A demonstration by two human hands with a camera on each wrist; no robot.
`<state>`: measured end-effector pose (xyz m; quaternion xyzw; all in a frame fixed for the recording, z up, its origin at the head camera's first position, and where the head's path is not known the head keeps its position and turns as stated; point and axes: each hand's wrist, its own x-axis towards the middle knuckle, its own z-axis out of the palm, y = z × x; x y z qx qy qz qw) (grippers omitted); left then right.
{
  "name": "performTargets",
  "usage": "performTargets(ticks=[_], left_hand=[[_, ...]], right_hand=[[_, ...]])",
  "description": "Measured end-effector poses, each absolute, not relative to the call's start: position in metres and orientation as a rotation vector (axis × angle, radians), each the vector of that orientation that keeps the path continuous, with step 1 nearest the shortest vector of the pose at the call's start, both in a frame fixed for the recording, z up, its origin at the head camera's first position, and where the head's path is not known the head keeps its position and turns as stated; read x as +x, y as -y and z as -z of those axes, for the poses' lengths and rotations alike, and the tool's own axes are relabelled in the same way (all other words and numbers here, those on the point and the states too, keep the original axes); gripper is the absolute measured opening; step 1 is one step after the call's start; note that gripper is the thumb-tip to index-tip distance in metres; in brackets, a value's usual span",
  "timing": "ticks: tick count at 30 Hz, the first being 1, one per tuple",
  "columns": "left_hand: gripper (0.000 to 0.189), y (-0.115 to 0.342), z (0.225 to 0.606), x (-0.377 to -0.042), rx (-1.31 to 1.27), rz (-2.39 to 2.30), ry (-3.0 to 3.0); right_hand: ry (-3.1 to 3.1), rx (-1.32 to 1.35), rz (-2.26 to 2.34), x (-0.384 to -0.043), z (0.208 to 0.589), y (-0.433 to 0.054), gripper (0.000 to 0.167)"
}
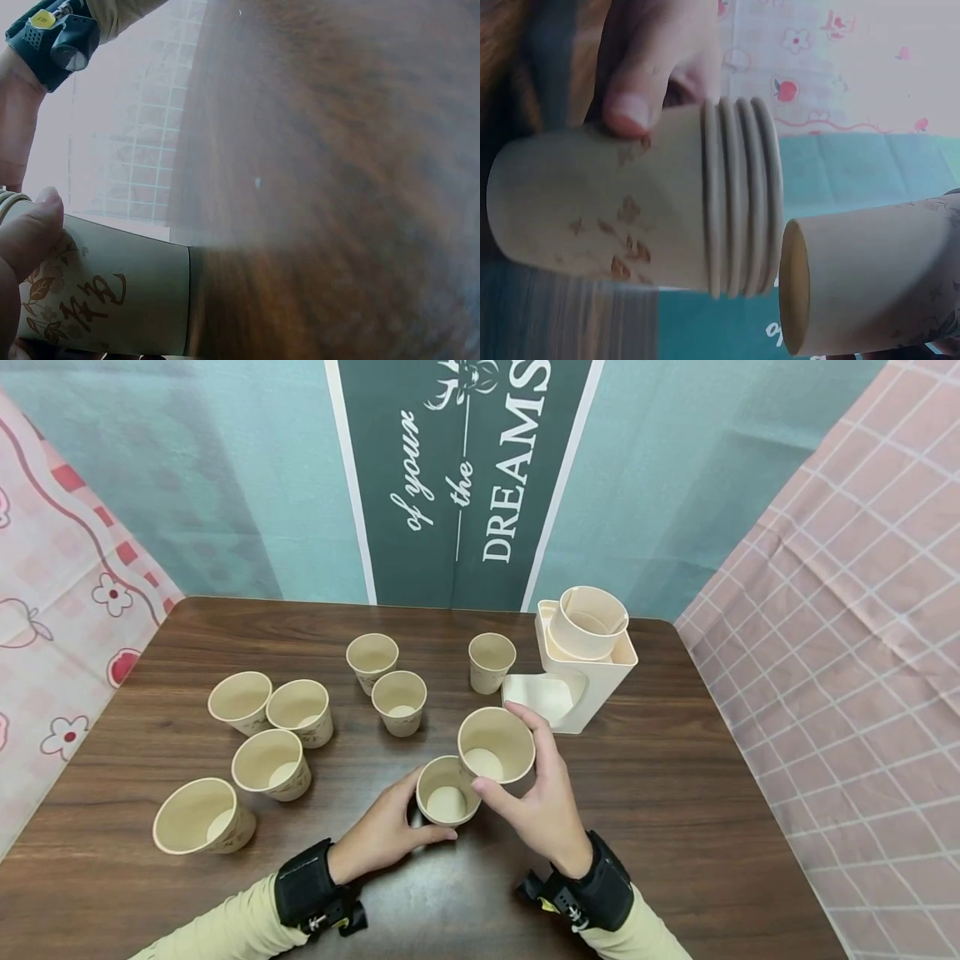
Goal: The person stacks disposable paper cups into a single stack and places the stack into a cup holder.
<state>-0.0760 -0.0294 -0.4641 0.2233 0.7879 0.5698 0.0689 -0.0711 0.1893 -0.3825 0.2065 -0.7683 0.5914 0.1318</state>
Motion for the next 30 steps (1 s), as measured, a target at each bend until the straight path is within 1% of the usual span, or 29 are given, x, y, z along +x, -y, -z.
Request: performTargets(ticks=[12, 21, 30], left_hand=[[0.078, 0.03, 0.465, -0.076, 0.681, -1.689, -2.399], [0.076, 0.03, 0.465, -0.076, 0.679, -1.689, -2.399], [0.078, 0.03, 0.465, -0.077, 0.683, -1.683, -2.406]], right_hand=[[2.269, 0.707, -1.764, -0.068, 0.386, -0.179, 0.085], [2.242, 0.759, -1.833, -0.066, 0.388, -0.174, 0.083], [2.333, 0.757, -1.691, -0.068, 0.397, -0.174, 0.081]])
